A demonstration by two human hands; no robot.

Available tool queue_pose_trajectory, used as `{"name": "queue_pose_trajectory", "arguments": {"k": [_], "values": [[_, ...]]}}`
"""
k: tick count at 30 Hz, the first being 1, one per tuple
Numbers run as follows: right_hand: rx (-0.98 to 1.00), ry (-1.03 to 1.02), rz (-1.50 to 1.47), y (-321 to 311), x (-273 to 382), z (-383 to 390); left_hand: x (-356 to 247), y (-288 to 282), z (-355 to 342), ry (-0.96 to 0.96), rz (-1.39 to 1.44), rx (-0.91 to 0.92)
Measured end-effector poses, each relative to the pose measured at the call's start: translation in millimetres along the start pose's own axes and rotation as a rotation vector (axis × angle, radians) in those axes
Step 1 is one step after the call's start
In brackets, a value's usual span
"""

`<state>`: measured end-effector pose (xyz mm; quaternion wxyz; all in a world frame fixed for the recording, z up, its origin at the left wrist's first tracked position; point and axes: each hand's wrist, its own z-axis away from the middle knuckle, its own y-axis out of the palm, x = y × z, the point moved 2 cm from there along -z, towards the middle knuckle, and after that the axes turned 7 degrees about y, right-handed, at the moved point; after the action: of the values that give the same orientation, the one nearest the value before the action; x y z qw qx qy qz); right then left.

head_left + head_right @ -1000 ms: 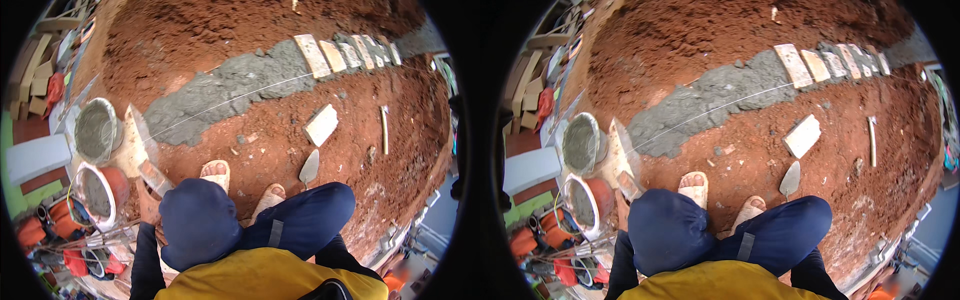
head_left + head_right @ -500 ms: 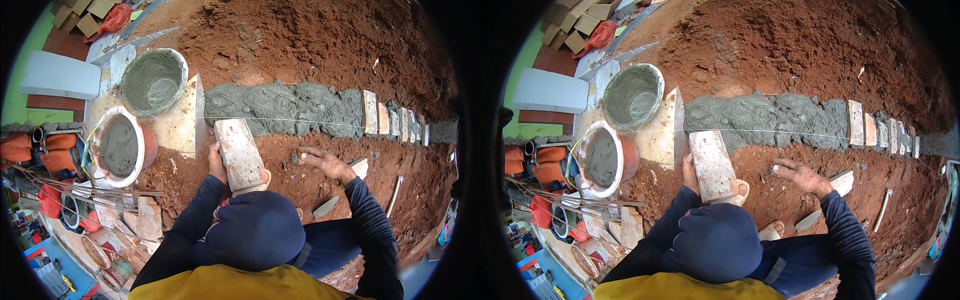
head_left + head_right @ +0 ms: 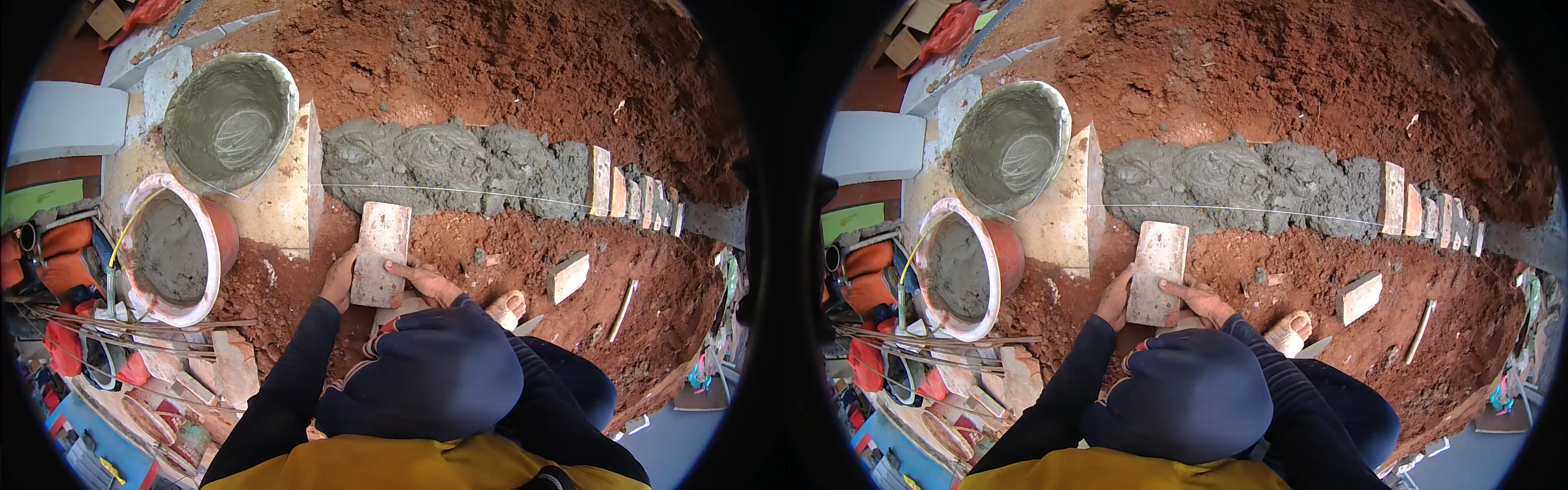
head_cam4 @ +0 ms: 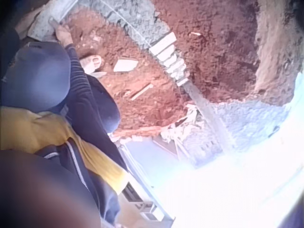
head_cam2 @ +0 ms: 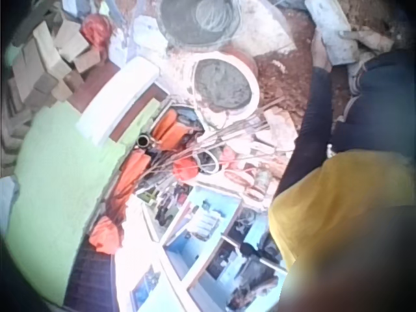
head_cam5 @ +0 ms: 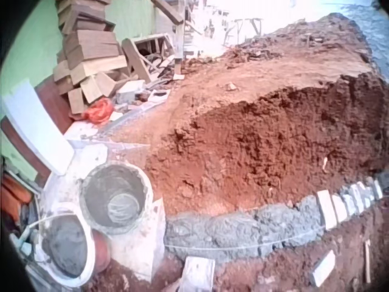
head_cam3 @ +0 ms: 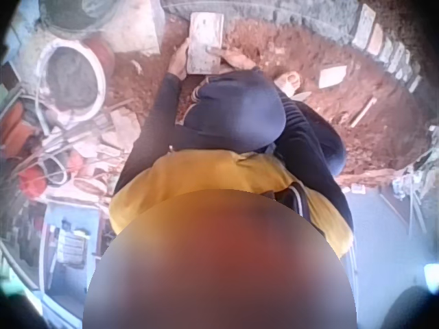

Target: The person scoops wet cement from a bucket with a trowel and spreads it along a string line on the ground. They place bricks one by one into the cement bed, tap them with a hammer to level, and continue the process along the line.

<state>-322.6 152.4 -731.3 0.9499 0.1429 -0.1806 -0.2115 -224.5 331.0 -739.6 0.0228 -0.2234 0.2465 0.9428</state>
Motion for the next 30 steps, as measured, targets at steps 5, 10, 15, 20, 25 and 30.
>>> {"name": "queue_pose_trajectory", "arguments": {"k": [5, 10, 15, 20, 25, 30], "values": [[-0.035, 0.001, 0.019, -14, 19, -27, -15, -10, -13, 0.052, -0.048, 0.058], [0.028, -0.057, 0.024, -19, 47, -37, -25, -7, -23, 0.137, -0.054, 0.066], [0.026, -0.026, -0.051, -25, 63, -44, -28, -5, -32, 0.108, -0.005, 0.067], [0.066, -0.042, -0.044, -33, 60, -45, -24, -2, -26, 0.134, 0.027, 0.086], [0.080, -0.135, -0.039, -37, 84, -54, -34, 5, -42, 0.216, 0.102, 0.154], [0.133, -0.192, -0.082, -27, 118, -59, -57, 9, -70, 0.267, 0.112, 0.087]]}}
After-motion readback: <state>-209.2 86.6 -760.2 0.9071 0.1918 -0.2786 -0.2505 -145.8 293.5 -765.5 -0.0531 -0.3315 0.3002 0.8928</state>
